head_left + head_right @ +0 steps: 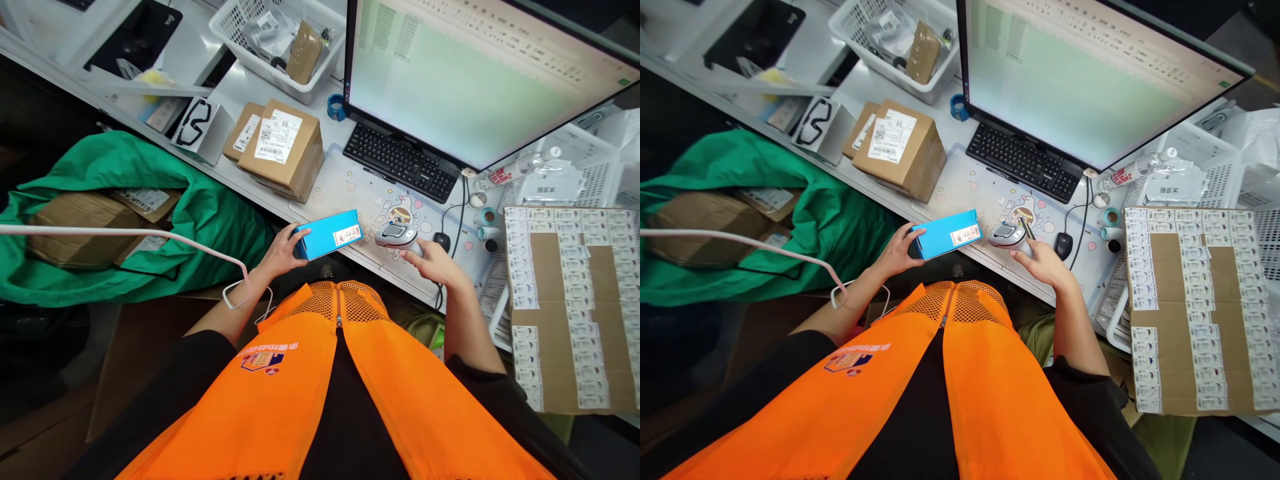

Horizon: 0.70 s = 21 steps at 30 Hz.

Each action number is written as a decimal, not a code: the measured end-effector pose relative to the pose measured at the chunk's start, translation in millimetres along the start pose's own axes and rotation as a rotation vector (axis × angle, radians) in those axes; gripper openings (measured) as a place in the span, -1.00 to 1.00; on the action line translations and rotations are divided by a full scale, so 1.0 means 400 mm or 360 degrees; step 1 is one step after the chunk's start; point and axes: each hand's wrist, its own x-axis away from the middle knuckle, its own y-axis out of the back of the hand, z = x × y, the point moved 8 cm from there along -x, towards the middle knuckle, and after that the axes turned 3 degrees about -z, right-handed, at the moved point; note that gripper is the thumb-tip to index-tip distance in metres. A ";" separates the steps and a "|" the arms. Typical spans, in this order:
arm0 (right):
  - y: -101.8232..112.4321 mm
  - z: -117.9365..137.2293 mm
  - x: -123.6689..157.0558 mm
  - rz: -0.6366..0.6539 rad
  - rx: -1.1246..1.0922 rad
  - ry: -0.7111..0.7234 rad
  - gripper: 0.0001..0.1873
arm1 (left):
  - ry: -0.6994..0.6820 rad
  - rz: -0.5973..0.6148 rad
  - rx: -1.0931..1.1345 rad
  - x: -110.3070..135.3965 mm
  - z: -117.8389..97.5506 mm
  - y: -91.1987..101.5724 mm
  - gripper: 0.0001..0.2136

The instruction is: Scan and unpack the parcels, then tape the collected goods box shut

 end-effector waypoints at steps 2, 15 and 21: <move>0.011 0.007 0.000 -0.0029 0.0065 0.0049 -0.49 | -0.0004 0.0003 -0.0024 0.001 -0.002 0.000 -0.10; -0.068 0.017 -0.107 0.0084 0.0494 0.0234 -0.61 | -0.0054 -0.0006 0.0015 -0.001 -0.010 0.005 -0.12; -0.063 0.016 -0.115 0.0091 0.0583 0.0267 -0.63 | -0.0020 0.0002 0.0008 0.002 -0.008 0.000 -0.13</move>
